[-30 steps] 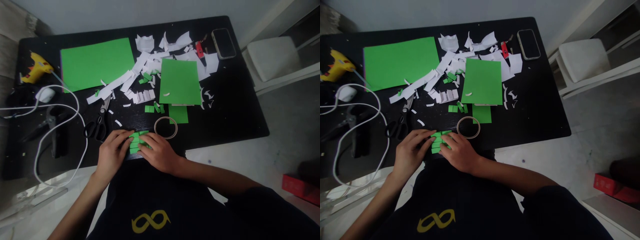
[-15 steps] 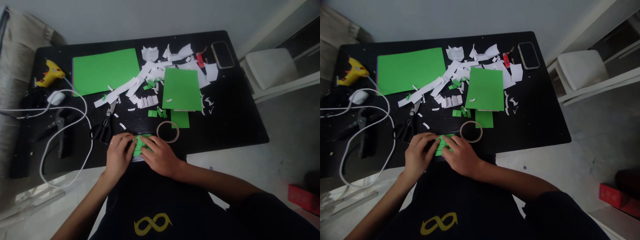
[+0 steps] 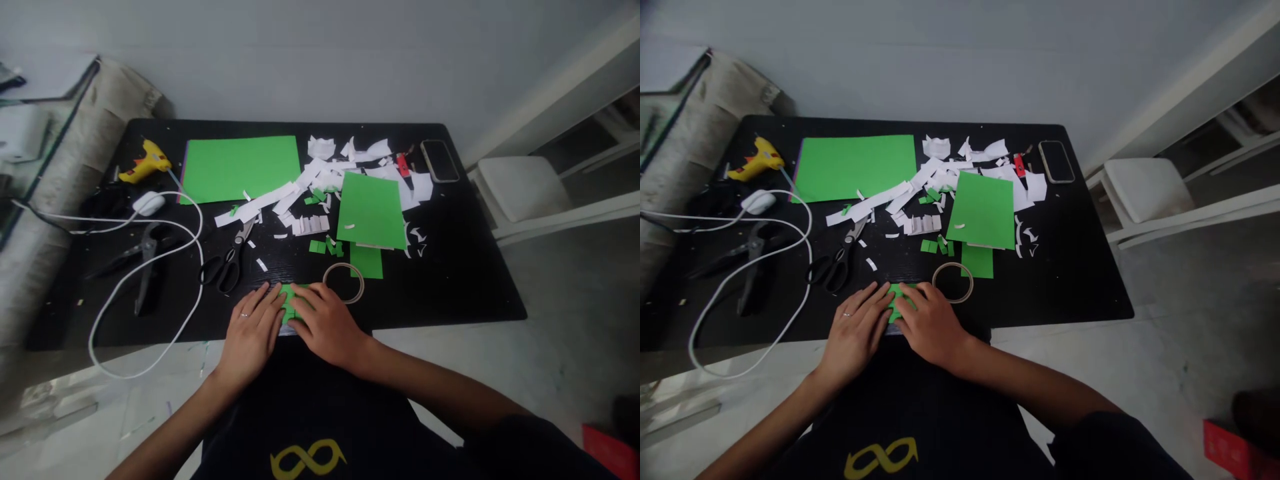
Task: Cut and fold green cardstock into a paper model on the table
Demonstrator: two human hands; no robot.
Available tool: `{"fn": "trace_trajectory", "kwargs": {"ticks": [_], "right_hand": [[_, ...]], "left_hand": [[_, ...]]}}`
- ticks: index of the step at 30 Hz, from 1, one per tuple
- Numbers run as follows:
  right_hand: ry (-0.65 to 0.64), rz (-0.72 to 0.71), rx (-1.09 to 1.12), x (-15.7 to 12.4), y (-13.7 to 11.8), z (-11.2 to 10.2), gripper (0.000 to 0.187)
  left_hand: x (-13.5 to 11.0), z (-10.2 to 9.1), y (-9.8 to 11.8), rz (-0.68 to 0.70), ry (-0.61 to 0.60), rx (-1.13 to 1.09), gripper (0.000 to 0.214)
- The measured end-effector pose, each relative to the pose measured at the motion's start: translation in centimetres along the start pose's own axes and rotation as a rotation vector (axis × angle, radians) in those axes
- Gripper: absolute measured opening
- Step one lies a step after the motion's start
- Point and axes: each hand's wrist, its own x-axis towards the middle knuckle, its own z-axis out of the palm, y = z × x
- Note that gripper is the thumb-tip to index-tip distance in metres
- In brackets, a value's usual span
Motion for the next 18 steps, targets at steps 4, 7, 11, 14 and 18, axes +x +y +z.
{"fn": "trace_trajectory", "kwargs": {"ticks": [4,7,11,14,18], "right_hand": [[-0.008,-0.021,-0.032,-0.4,0.1,0.4,0.047],[-0.007,-0.057,-0.113,-0.8,0.1,0.8,0.047],[-0.012,-0.051,-0.094,-0.8,0.3,0.6,0.047],[-0.006,-0.001,0.01,0.2,0.6,-0.1,0.037],[0.016,0.075,0.06,1.7,1.1,-0.6,0.033]], "left_hand": [[-0.2,0.2,0.3,-0.006,0.009,0.028,0.044],[-0.5,0.5,0.3,0.008,-0.018,0.065,0.047],[-0.6,0.9,0.1,0.013,-0.019,0.062,0.048],[-0.4,0.9,-0.3,-0.037,0.031,-0.054,0.041],[-0.3,0.5,-0.7,-0.194,0.098,-0.232,0.044]]}}
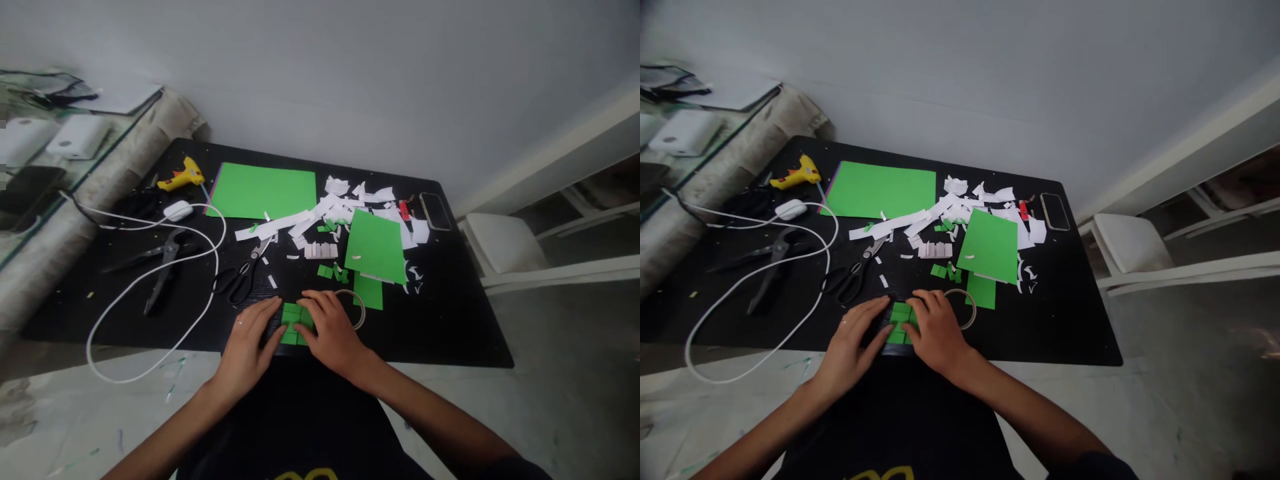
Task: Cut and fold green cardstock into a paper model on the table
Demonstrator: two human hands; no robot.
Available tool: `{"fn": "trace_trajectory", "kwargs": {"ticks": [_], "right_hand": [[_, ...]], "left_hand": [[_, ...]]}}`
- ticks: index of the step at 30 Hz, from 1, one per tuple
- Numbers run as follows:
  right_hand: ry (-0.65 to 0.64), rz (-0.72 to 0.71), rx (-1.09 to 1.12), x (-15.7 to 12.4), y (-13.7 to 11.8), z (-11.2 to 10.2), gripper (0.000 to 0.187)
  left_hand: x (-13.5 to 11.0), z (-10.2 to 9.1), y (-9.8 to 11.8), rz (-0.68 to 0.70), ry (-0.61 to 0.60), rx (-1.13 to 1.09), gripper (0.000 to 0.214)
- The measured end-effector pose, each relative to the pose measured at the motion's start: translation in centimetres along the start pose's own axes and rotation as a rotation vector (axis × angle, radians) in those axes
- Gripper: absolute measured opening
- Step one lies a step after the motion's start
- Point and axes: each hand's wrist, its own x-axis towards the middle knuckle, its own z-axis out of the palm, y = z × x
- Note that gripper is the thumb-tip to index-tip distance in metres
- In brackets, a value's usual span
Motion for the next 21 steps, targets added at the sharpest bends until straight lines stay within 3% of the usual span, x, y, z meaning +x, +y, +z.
{"fn": "trace_trajectory", "kwargs": {"ticks": [4,9,13,17,21], "right_hand": [[-0.077,0.066,0.059,0.5,0.0,0.1,0.045],[-0.134,0.173,0.271,0.4,-0.2,-0.6,0.034],[-0.083,0.207,0.513,0.5,-0.5,-1.8,0.02],[-0.034,0.221,0.826,0.6,-1.2,-3.1,0.011],[0.031,0.122,0.743,0.8,-1.9,-4.3,0.011]], "left_hand": [[-0.3,-0.2,0.2,-0.084,0.058,-0.014,0.039],[-0.8,0.1,0.9,-0.08,0.063,-0.02,0.037],[-0.5,-0.3,1.7,-0.075,0.061,-0.149,0.023],[0.9,-2.0,2.7,-0.077,0.101,-0.395,0.006],[2.5,-4.0,3.6,-0.012,0.157,-0.473,0.006]]}}
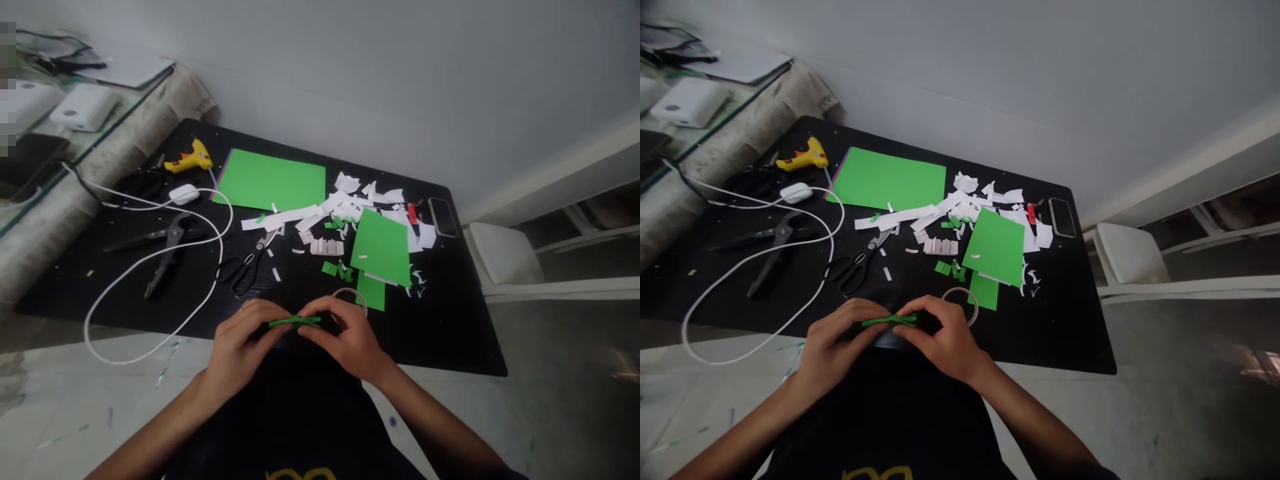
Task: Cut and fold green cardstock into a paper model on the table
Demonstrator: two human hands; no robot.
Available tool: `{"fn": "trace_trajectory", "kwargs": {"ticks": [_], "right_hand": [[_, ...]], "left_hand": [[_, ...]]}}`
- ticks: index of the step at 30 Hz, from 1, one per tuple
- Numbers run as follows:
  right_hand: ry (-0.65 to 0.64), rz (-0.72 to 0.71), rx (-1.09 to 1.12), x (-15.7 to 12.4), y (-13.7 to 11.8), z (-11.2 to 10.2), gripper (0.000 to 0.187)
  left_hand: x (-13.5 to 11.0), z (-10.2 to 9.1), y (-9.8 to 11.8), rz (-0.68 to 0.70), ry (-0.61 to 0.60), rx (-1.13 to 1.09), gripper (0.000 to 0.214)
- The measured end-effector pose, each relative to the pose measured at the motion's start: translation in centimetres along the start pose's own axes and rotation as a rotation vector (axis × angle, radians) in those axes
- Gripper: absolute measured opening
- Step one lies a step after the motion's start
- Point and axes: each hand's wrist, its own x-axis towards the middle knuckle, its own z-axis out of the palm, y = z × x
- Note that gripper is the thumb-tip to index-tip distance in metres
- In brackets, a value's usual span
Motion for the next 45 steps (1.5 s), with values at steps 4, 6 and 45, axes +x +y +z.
{"fn": "trace_trajectory", "kwargs": {"ticks": [4,6,45], "right_hand": [[0.064,-0.108,-0.018,0.1,-0.6,-0.3,0.006],[0.088,-0.132,-0.015,0.1,-0.7,-0.4,0.007],[0.084,0.375,0.109,-0.6,3.1,0.5,0.033]], "left_hand": [[1.0,-0.5,1.0,-0.021,-0.014,-0.038,0.006],[1.2,-0.5,1.3,-0.026,-0.015,-0.044,0.007],[0.9,1.9,-2.4,-0.59,-0.176,-0.154,0.03]]}}
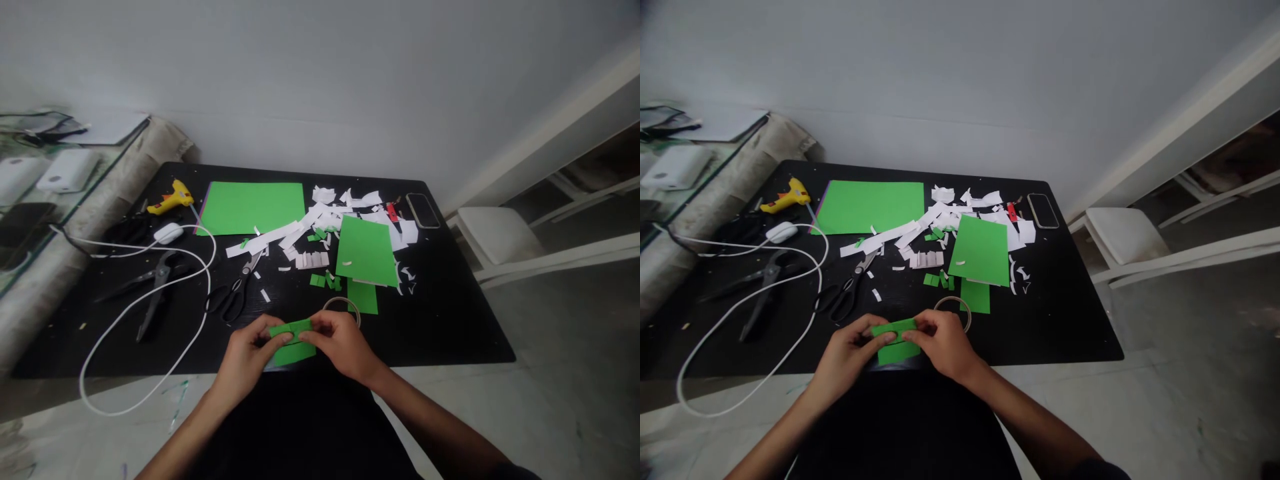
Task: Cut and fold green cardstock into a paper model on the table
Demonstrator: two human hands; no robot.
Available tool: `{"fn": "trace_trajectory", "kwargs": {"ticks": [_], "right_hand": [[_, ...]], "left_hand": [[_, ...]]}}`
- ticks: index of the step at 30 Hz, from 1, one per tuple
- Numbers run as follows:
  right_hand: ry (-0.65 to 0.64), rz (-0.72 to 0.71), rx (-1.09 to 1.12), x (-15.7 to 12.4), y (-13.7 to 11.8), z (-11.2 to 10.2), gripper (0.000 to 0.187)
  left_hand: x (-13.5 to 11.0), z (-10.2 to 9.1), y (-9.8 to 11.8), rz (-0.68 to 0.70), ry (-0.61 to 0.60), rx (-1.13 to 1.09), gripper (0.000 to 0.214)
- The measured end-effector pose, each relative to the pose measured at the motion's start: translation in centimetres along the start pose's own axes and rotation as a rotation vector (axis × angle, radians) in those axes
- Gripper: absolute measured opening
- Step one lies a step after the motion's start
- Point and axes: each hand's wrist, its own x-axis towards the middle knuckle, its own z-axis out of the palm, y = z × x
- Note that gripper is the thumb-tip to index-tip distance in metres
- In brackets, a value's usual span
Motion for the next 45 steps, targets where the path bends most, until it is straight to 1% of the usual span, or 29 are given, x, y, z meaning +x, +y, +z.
{"fn": "trace_trajectory", "kwargs": {"ticks": [2,3,4,6,7,9,11,13,15,18,20,21,23,25,27,30,33,36,38,40,42,45], "right_hand": [[-0.002,-0.036,-0.043,0.2,-0.1,-0.3,0.026],[0.03,-0.074,-0.102,0.2,-0.1,-0.6,0.021],[0.079,-0.119,-0.193,0.2,-0.2,-1.0,0.021],[0.173,-0.201,-0.43,0.1,-0.3,-2.0,0.036],[0.19,-0.214,-0.552,0.0,-0.4,-2.7,0.046],[0.16,-0.187,-0.753,-0.3,-0.4,-3.9,0.062],[0.103,-0.141,-0.869,-0.6,-0.3,-4.8,0.072],[0.054,-0.111,-0.912,-0.8,-0.2,-5.2,0.074],[0.026,-0.113,-0.915,-0.9,-0.3,-5.3,0.071],[0.043,-0.19,-0.849,-1.0,-0.8,-5.2,0.068],[0.056,-0.254,-0.728,-1.1,-1.4,-5.3,0.067],[0.048,-0.273,-0.646,-1.1,-1.7,-5.4,0.065],[0.004,-0.277,-0.447,-1.0,-2.3,-5.4,0.058],[-0.054,-0.249,-0.228,-0.8,-2.8,-5.2,0.052],[-0.099,-0.211,-0.042,-0.5,-3.2,-4.7,0.049],[-0.127,-0.164,0.115,-0.1,-3.6,-4.0,0.047],[-0.165,-0.122,0.215,0.2,-3.8,-3.7,0.042],[-0.229,-0.059,0.341,0.5,-3.4,-3.7,0.039],[-0.283,-0.034,0.416,0.7,-3.1,-3.6,0.046],[-0.321,-0.034,0.445,0.8,-2.8,-3.3,0.062],[-0.333,-0.04,0.426,0.8,-2.8,-2.8,0.076],[-0.325,-0.042,0.361,0.7,-3.1,-2.2,0.078]], "left_hand": [[0.2,0.0,-0.2,-0.019,0.001,-0.008,0.033],[0.3,-0.1,-0.4,-0.022,0.013,0.013,0.034],[0.5,-0.1,-0.5,-0.021,0.027,0.056,0.035],[0.9,-0.2,-0.8,0.021,0.067,0.195,0.038],[1.1,-0.3,-1.0,0.073,0.1,0.275,0.04],[1.6,-0.6,-1.1,0.219,0.18,0.41,0.042],[2.0,-1.3,-1.1,0.345,0.251,0.494,0.04],[2.4,-2.2,-0.9,0.385,0.272,0.537,0.034],[2.6,-3.5,-0.6,0.379,0.276,0.556,0.03],[2.7,-5.7,-0.3,0.329,0.337,0.642,0.031],[2.8,-7.0,-0.4,0.248,0.39,0.781,0.035],[2.8,-7.5,-0.5,0.195,0.395,0.865,0.037],[3.0,-8.2,-0.7,0.099,0.344,1.02,0.039],[3.3,-8.4,-0.9,0.046,0.263,1.121,0.04],[3.6,-8.5,-0.8,0.037,0.211,1.172,0.041],[3.9,-8.4,-0.2,0.047,0.156,1.208,0.037],[3.9,-8.6,0.6,0.013,0.1,1.179,0.033],[3.6,-9.2,1.1,-0.037,0.11,1.097,0.037],[3.2,-9.9,1.3,-0.058,0.128,1.011,0.04],[2.8,-10.5,1.6,-0.065,0.134,0.882,0.044],[2.4,-11.0,1.7,-0.049,0.128,0.729,0.05],[1.9,-11.1,1.5,-0.033,0.094,0.576,0.056]]}}
